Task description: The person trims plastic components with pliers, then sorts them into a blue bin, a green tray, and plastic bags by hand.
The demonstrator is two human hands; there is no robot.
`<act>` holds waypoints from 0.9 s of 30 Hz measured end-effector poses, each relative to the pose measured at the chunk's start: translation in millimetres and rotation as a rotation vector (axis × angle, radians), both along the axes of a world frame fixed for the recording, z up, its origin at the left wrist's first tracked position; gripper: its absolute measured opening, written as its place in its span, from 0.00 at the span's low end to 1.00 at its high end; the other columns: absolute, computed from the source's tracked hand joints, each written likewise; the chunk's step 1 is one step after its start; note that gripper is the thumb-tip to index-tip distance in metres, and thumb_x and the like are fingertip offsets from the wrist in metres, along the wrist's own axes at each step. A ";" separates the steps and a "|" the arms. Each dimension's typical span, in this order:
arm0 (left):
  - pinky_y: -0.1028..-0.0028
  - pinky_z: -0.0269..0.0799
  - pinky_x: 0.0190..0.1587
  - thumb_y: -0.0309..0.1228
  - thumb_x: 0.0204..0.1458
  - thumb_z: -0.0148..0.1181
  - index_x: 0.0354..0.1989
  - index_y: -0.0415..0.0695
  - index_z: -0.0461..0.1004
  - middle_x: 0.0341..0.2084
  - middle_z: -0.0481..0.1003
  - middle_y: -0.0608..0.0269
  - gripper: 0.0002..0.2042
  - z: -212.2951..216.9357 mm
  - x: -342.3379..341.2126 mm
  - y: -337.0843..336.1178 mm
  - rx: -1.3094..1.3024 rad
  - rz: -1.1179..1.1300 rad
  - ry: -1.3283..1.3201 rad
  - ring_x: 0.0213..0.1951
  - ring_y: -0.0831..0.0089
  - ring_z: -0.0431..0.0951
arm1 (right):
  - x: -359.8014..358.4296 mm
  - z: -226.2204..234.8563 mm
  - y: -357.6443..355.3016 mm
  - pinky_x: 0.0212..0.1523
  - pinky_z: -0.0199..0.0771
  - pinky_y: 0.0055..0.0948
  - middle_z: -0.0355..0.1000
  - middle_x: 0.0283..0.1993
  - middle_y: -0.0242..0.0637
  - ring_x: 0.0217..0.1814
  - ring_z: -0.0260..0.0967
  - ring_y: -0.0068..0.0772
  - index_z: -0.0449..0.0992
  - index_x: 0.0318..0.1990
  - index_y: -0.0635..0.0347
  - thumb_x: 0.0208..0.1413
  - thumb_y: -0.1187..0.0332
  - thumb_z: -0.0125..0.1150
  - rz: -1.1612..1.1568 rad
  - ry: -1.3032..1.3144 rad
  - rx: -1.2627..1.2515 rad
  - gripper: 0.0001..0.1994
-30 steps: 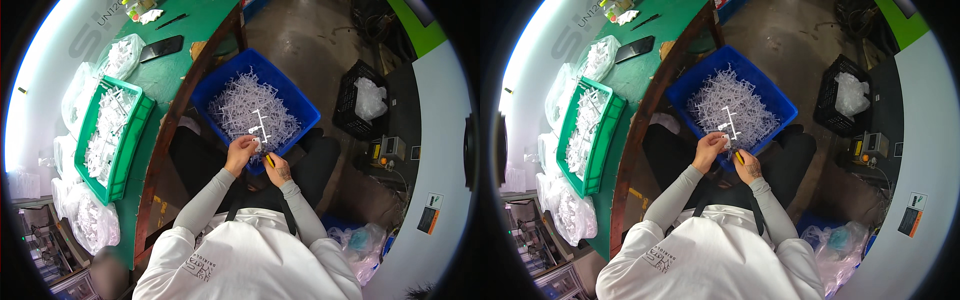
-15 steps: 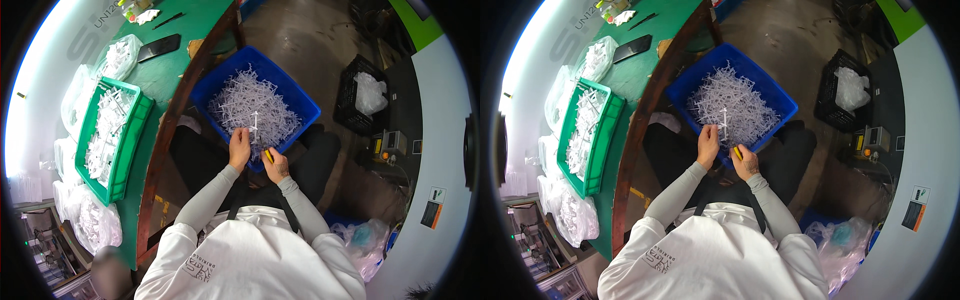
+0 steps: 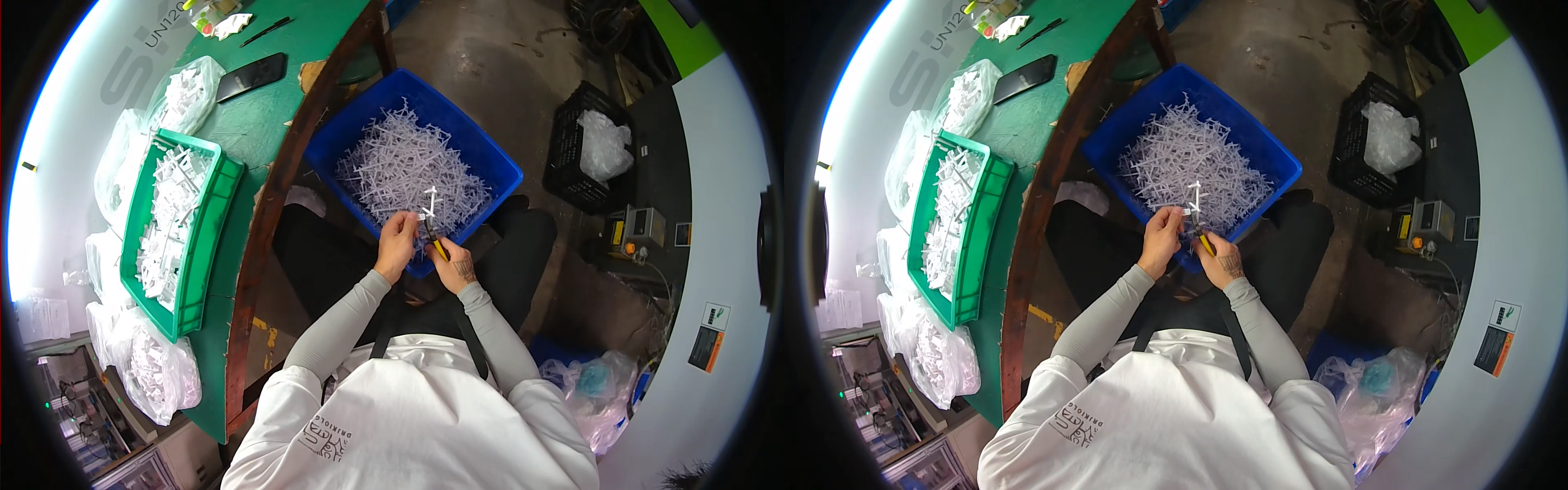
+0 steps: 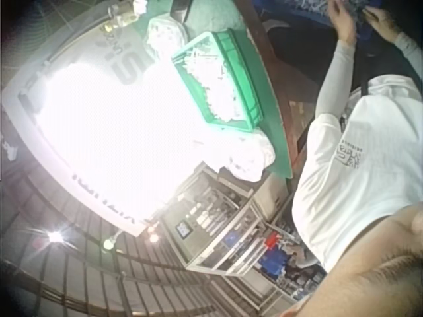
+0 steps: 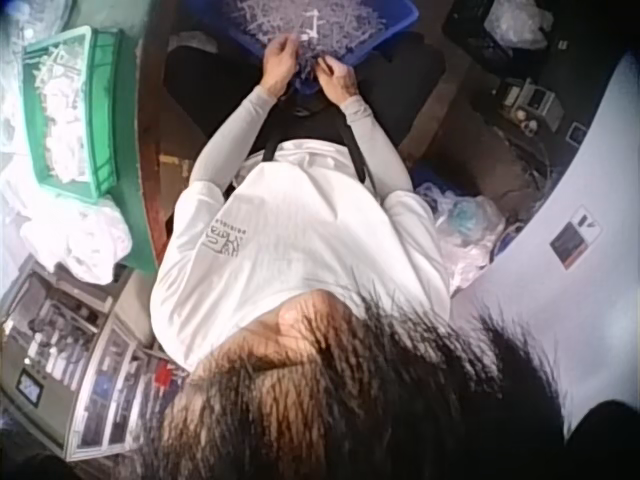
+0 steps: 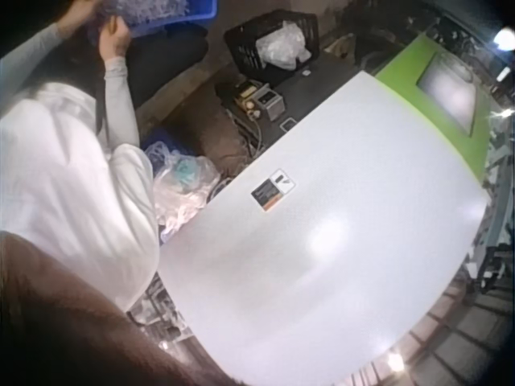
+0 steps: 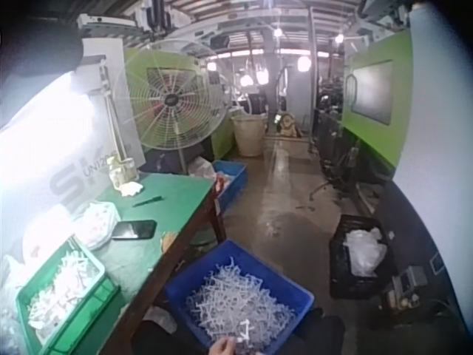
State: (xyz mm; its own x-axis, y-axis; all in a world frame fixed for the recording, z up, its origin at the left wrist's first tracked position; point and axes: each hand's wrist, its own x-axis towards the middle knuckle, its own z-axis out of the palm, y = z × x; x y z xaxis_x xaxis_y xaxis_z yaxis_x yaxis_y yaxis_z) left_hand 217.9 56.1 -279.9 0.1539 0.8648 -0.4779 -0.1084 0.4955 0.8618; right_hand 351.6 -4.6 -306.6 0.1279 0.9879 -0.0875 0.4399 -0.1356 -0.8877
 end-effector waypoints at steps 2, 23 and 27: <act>0.82 0.55 0.17 0.38 0.60 0.47 0.31 0.43 0.69 0.19 0.65 0.72 0.11 -1.1 0.1 -0.5 -0.010 -0.003 0.003 0.16 0.85 0.59 | 0.4 -0.2 -1.6 0.28 0.67 0.31 0.72 0.26 0.43 0.26 0.71 0.40 0.73 0.34 0.62 0.52 0.65 0.59 0.005 -0.020 -0.004 0.09; 0.79 0.64 0.27 0.32 0.58 0.51 0.36 0.40 0.73 0.24 0.71 0.66 0.08 100.6 -90.6 -16.8 0.559 0.316 0.360 0.24 0.82 0.66 | 18.0 -66.8 15.4 0.14 0.61 0.22 0.64 0.21 0.29 0.15 0.61 0.21 0.70 0.32 0.54 0.54 0.60 0.60 -0.224 0.558 -0.455 0.10; 0.76 0.66 0.24 0.26 0.57 0.52 0.37 0.42 0.71 0.24 0.72 0.60 0.03 207.9 -191.3 -77.1 0.982 0.653 1.067 0.22 0.78 0.69 | 21.9 -98.0 16.8 0.15 0.64 0.26 0.64 0.22 0.32 0.16 0.63 0.25 0.69 0.34 0.57 0.54 0.60 0.58 -0.082 0.466 -0.527 0.11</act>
